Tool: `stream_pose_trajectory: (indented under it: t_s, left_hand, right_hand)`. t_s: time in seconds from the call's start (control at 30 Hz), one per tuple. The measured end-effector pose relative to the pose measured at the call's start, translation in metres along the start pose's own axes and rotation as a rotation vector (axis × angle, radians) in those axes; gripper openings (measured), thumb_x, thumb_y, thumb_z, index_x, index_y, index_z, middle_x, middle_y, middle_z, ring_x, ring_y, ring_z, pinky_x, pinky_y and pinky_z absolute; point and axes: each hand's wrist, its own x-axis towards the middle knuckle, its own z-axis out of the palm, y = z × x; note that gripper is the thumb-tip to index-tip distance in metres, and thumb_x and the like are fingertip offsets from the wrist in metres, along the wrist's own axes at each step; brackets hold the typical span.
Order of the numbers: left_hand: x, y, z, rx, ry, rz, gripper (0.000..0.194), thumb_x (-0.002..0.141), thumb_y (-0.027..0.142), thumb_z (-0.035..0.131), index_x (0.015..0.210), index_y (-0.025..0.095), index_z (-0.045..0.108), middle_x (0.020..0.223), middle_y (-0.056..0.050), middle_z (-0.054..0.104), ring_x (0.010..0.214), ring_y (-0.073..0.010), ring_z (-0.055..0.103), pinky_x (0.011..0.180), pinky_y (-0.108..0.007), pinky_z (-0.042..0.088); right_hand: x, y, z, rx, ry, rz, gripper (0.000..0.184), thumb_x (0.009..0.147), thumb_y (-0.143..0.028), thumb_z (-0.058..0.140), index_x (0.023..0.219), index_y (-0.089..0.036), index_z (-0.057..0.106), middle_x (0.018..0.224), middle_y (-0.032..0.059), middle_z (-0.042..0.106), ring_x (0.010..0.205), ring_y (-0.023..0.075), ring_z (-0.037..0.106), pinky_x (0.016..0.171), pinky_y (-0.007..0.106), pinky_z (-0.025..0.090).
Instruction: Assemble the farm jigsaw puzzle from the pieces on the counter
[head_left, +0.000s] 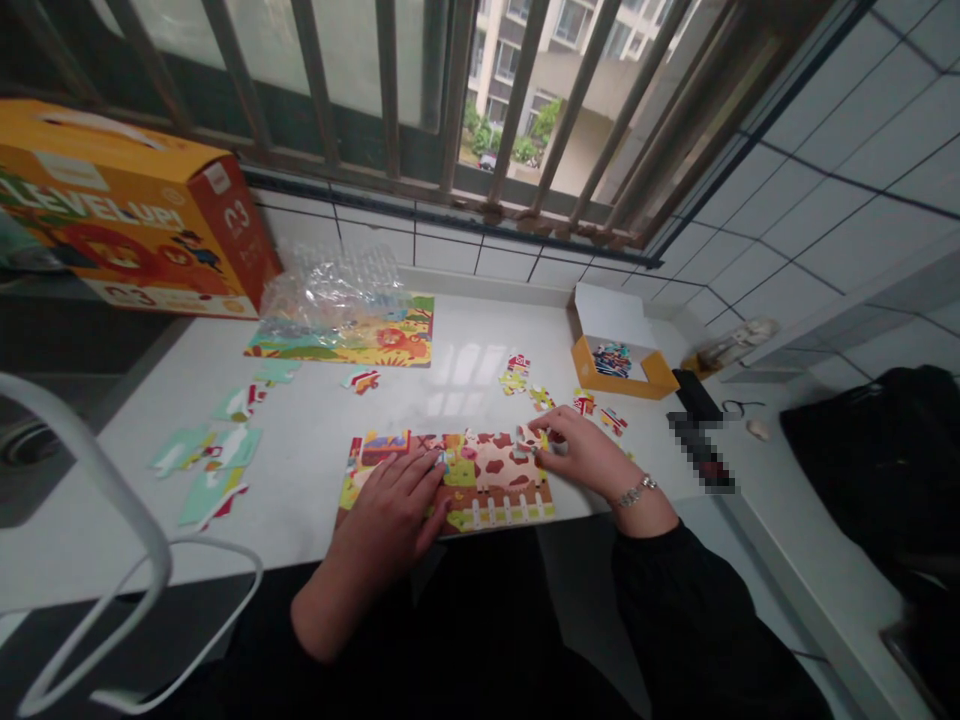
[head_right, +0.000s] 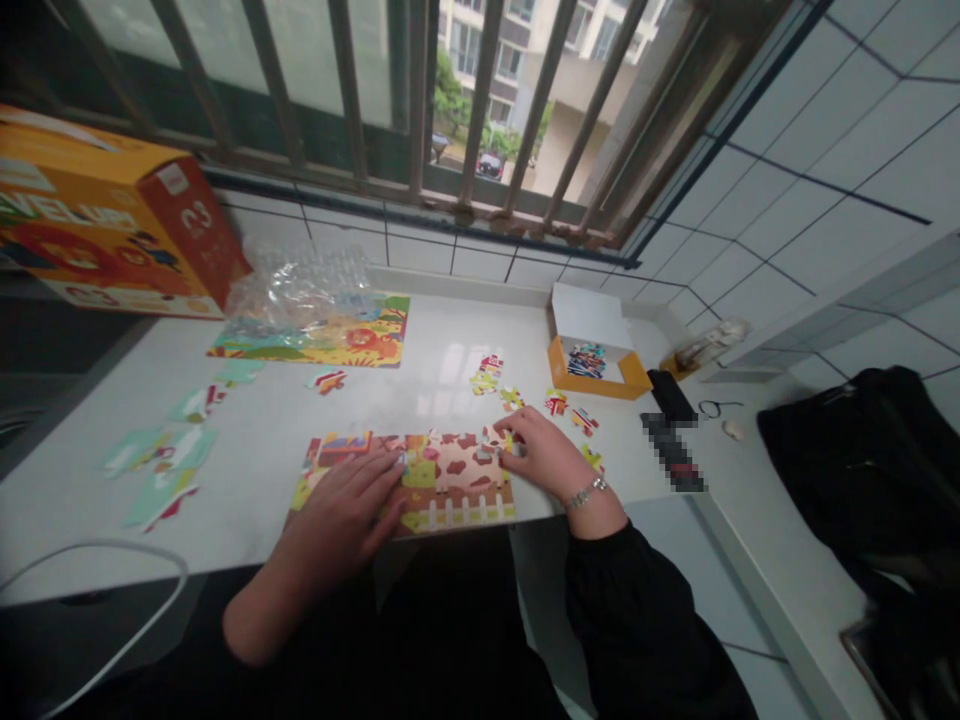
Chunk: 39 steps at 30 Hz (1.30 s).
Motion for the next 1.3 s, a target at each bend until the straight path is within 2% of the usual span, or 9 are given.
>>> stream_pose_trajectory:
  t_s: [0.27,0.5,0.67,0.77,0.87,1.03,1.17,1.3]
  left_hand:
    - [0.001,-0.001,0.000,0.004,-0.001,-0.002,0.043,0.110,0.037,0.058,0.145,0.017,0.072,0.153,-0.018,0.072,0.141,-0.0392,0.068,0.117,-0.064,0.057]
    - [0.000,-0.001,0.001,-0.006,0.012,-0.007,0.043,0.110,0.037,0.058,0.145,0.017,0.072,0.153,-0.019,0.072,0.141,-0.0391,0.068,0.118,-0.064,0.056]
    - [0.000,-0.001,0.000,-0.004,0.004,-0.013,0.042,0.110,0.036,0.059,0.145,0.018,0.073,0.153,-0.018,0.072,0.143,-0.0388,0.068,0.119,-0.063,0.055]
    - [0.001,0.001,-0.001,0.005,-0.003,-0.005,0.042,0.110,0.035,0.059,0.144,0.016,0.073,0.152,-0.019,0.073,0.142,-0.0390,0.068,0.119,-0.063,0.056]
    - [0.002,0.001,-0.002,0.019,-0.004,0.007,0.042,0.110,0.035,0.058,0.143,0.014,0.073,0.151,-0.019,0.073,0.140,-0.0393,0.069,0.117,-0.064,0.057]
    - [0.000,-0.001,-0.001,0.024,-0.004,0.011,0.042,0.110,0.035,0.057,0.143,0.014,0.073,0.151,-0.019,0.073,0.140,-0.0395,0.069,0.117,-0.064,0.057]
    - [0.000,-0.001,0.000,0.019,-0.022,0.007,0.042,0.111,0.036,0.058,0.144,0.015,0.072,0.153,-0.019,0.072,0.143,-0.0390,0.067,0.119,-0.064,0.055]
    - [0.000,0.000,-0.001,0.033,-0.006,0.012,0.042,0.111,0.035,0.057,0.144,0.014,0.072,0.152,-0.020,0.072,0.141,-0.0392,0.068,0.118,-0.063,0.056]
  right_hand:
    - [0.000,-0.004,0.014,0.043,-0.022,-0.026,0.039,0.088,-0.008,0.078,0.124,-0.022,0.081,0.121,0.0082,0.067,0.106,0.0208,0.068,0.100,0.037,0.057]
    - [0.001,0.000,0.017,0.027,-0.015,-0.083,0.030,0.092,-0.008,0.075,0.117,-0.023,0.085,0.120,0.0085,0.069,0.109,0.0214,0.070,0.103,0.038,0.058]
    - [-0.002,0.000,0.027,-0.030,0.028,-0.114,0.022,0.099,-0.013,0.074,0.115,-0.022,0.086,0.119,0.0104,0.071,0.108,0.0229,0.071,0.098,0.038,0.060]
    - [-0.006,-0.005,0.033,-0.089,0.062,-0.128,0.016,0.106,-0.025,0.072,0.113,-0.021,0.086,0.117,0.0120,0.073,0.108,0.0257,0.070,0.098,0.041,0.059]
    - [-0.008,-0.012,0.039,-0.128,0.102,-0.105,0.017,0.108,-0.031,0.072,0.109,-0.021,0.085,0.117,0.0123,0.075,0.110,0.0277,0.069,0.100,0.043,0.058]
    - [-0.009,-0.021,0.047,-0.154,0.146,-0.031,0.012,0.106,-0.025,0.074,0.100,-0.022,0.084,0.117,0.0108,0.077,0.110,0.0274,0.069,0.102,0.043,0.057]
    - [-0.011,-0.027,0.049,-0.184,0.144,0.007,0.017,0.107,-0.024,0.072,0.094,-0.021,0.083,0.114,0.0103,0.078,0.107,0.0264,0.070,0.098,0.041,0.057]
    - [-0.014,-0.037,0.049,-0.244,0.116,0.031,0.021,0.110,-0.024,0.067,0.096,-0.020,0.084,0.115,0.0115,0.078,0.108,0.0275,0.070,0.100,0.041,0.057]
